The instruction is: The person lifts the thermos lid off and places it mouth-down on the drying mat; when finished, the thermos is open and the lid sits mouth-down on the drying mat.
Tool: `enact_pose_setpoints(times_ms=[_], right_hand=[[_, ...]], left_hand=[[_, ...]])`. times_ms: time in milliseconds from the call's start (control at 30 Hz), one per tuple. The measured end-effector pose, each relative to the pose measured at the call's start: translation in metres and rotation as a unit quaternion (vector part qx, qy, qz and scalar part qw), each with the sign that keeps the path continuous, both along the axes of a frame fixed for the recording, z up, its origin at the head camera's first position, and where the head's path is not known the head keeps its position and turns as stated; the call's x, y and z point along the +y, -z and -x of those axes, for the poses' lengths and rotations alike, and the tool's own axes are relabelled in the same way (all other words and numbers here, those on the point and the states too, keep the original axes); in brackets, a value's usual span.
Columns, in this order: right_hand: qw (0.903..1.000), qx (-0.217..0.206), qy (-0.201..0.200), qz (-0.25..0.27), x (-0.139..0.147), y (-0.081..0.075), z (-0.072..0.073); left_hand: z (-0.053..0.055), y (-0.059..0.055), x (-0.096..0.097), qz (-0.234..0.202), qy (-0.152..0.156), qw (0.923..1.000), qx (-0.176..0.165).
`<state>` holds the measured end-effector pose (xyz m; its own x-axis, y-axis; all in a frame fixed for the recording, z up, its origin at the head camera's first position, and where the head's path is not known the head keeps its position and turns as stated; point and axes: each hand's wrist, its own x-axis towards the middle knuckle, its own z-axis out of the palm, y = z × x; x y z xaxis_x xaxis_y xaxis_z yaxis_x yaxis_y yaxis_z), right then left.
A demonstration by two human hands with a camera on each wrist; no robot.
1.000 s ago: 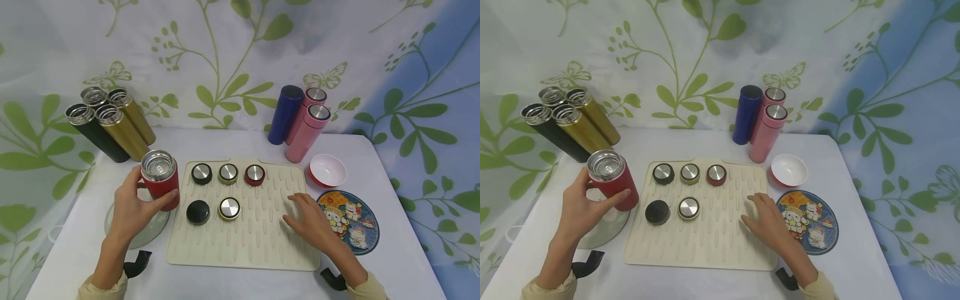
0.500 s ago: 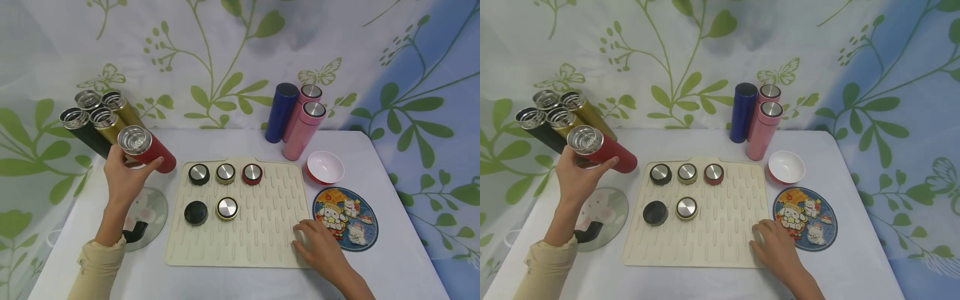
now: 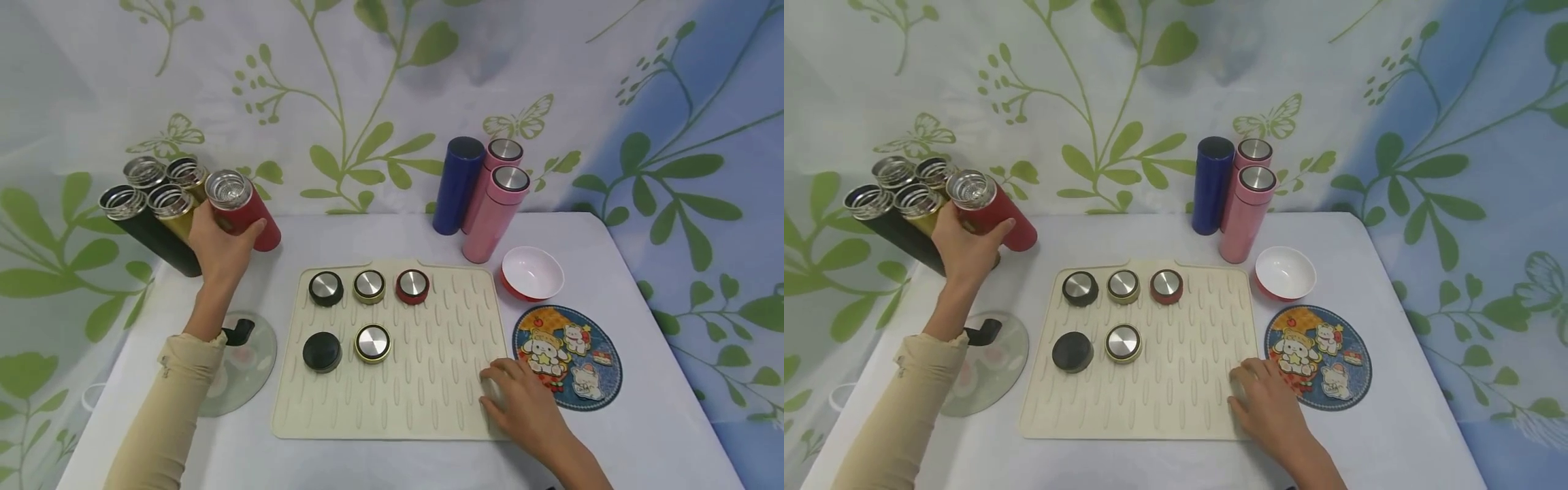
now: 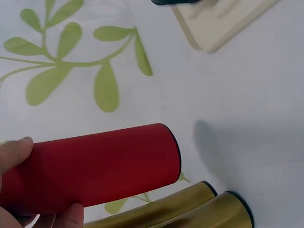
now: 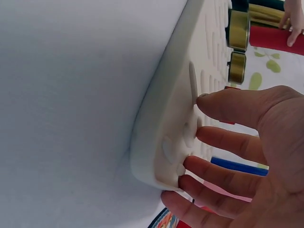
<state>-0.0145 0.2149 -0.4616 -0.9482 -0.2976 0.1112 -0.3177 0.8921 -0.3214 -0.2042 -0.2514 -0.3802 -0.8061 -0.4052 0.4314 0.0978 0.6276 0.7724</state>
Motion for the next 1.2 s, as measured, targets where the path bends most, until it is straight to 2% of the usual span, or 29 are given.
enact_pose_setpoints(times_ms=[200,433,633,867,1200], right_hand=[[0.9999,-0.012,0.006,0.003,0.000,-0.001,0.003],[0.9999,0.011,0.007,0.003,-0.002,0.003,0.004],[0.9998,0.011,0.016,0.006,-0.003,0.004,0.005],[0.9996,0.008,0.026,0.000,-0.004,0.003,0.005],[0.9996,0.014,0.021,-0.011,-0.005,0.004,0.006]], left_hand=[[0.022,0.006,-0.003,0.002,-0.018,0.9977,-0.065],[0.037,0.020,-0.009,-0.017,-0.041,0.9922,-0.116],[0.048,0.019,-0.010,-0.012,-0.051,0.9899,-0.132],[0.052,0.017,-0.007,0.002,-0.038,0.9874,-0.154],[0.055,0.018,-0.008,-0.014,-0.060,0.9878,-0.143]])
